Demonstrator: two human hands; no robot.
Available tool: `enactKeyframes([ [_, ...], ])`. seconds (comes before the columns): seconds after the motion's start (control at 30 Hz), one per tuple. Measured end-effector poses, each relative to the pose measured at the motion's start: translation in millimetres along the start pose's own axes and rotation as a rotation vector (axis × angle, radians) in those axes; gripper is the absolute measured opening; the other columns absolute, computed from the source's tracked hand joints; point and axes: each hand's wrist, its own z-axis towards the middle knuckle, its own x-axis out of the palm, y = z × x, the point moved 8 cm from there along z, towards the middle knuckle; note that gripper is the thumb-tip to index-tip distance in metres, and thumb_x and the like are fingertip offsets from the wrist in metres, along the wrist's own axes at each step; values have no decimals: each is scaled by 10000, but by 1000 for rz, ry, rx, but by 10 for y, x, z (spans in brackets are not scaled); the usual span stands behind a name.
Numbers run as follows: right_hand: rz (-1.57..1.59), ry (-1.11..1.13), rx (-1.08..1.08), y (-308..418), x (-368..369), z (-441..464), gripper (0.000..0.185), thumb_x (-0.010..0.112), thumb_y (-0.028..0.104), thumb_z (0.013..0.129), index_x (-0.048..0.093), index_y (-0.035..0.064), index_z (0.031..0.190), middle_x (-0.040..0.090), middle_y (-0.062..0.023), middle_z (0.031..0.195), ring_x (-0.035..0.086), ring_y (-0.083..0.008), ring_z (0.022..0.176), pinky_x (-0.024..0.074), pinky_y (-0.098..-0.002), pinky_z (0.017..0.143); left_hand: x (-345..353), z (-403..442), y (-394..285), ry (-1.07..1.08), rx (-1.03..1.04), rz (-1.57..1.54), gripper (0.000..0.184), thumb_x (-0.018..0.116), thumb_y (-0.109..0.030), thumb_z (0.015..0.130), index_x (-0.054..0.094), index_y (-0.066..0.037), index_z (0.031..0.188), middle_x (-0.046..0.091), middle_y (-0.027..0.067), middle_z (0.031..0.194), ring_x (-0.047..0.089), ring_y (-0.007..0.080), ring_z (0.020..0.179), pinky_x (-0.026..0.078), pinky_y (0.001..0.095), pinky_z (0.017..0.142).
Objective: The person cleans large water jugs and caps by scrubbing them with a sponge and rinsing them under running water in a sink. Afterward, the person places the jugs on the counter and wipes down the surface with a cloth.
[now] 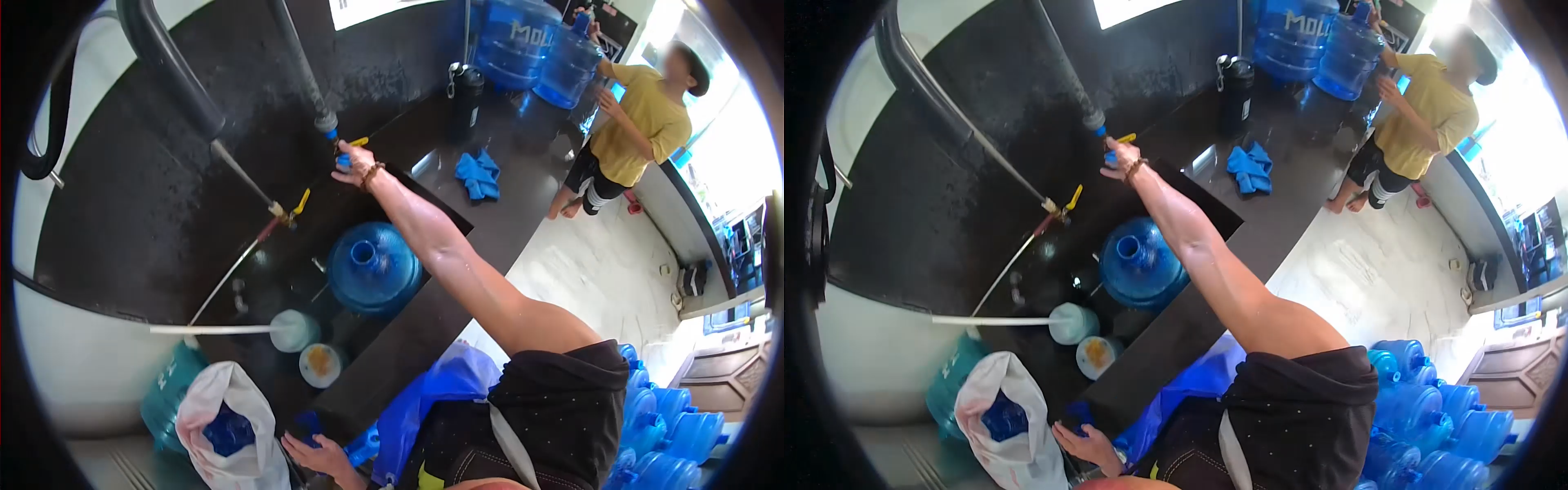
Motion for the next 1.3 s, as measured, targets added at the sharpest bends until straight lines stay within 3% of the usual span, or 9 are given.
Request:
enactKeyframes([
  [0.27, -393, -580, -289, 251, -43, -320, 343, 795, 219, 756, 728, 20, 1027, 713, -120, 938, 703, -232, 818, 616, -347, 626, 37, 279, -377, 93, -116, -317, 400, 591, 10, 796, 596, 87, 1189, 547, 247, 1336, 558, 422, 1201, 491, 453, 966],
  [0.43, -177, -288, -357, 217, 48, -99, 379, 770, 289, 798, 639, 25, 1035, 687, -99, 947, 691, -232, 823, 617, -390, 598, 170, 241, -242, 113, -98, -323, 330, 575, 23, 806, 625, 86, 1126, 561, 236, 1302, 612, 399, 1103, 567, 408, 795],
  [0.57, -188, -567, -347, 200, 43, -192, 321, 717, 294, 860, 650, 23, 1019, 692, -88, 905, 692, -216, 823, 596, -366, 562, 170, 302, -253, 149, -113, -401, 284, 563, 30, 815, 642, 91, 1080, 577, 230, 1268, 641, 369, 1039, 582, 372, 723],
  [0.67, -477, -662, -422, 288, 27, -84, 319, 724, 280, 856, 658, 22, 1031, 711, -146, 874, 716, -268, 799, 594, -396, 604, 161, 334, -337, 188, -125, -415, 273, 559, 36, 818, 644, 94, 1070, 592, 226, 1245, 647, 359, 1025, 581, 368, 725],
  [0.7, -885, -723, -798, 554, 314, -419, 305, 709, 255, 860, 646, 33, 1059, 710, -202, 865, 716, -354, 794, 584, -459, 670, 175, 348, -356, 209, -150, -426, 272, 559, 39, 818, 644, 95, 1070, 598, 225, 1238, 648, 358, 1025, 580, 370, 732],
  [0.93, -1424, -284, -813, 718, 655, -629, 362, 651, 232, 867, 595, 23, 1157, 701, -235, 860, 682, -444, 874, 552, -535, 783, 192, 676, -871, 146, 91, -548, 200, 579, 39, 829, 660, 68, 1009, 655, 203, 1148, 674, 323, 949, 554, 357, 714],
  [1.1, -977, -196, -612, 229, 565, -1248, 492, 677, 284, 775, 582, 40, 1192, 680, -286, 1051, 659, -442, 1036, 532, -504, 906, 334, 1372, -1637, 260, 152, -804, 170, 587, -20, 917, 680, 39, 1046, 709, 129, 1038, 687, 221, 891, 543, 309, 754],
  [1.27, -707, 376, -223, -620, 816, -1922, 329, 588, 253, 855, 675, 15, 1065, 696, -144, 966, 724, -253, 785, 598, -348, 592, 530, 1965, -2523, 679, -48, -1192, 195, 569, -57, 962, 684, 42, 1085, 710, 125, 1006, 691, 177, 901, 561, 283, 779],
  [1.3, -736, 405, -210, -695, 831, -2006, 350, 579, 232, 843, 670, 7, 1095, 696, -168, 987, 712, -258, 834, 581, -361, 674, 551, 2060, -2658, 714, -118, -1298, 210, 566, -59, 964, 668, 48, 1113, 707, 138, 1029, 698, 196, 912, 571, 294, 790],
])
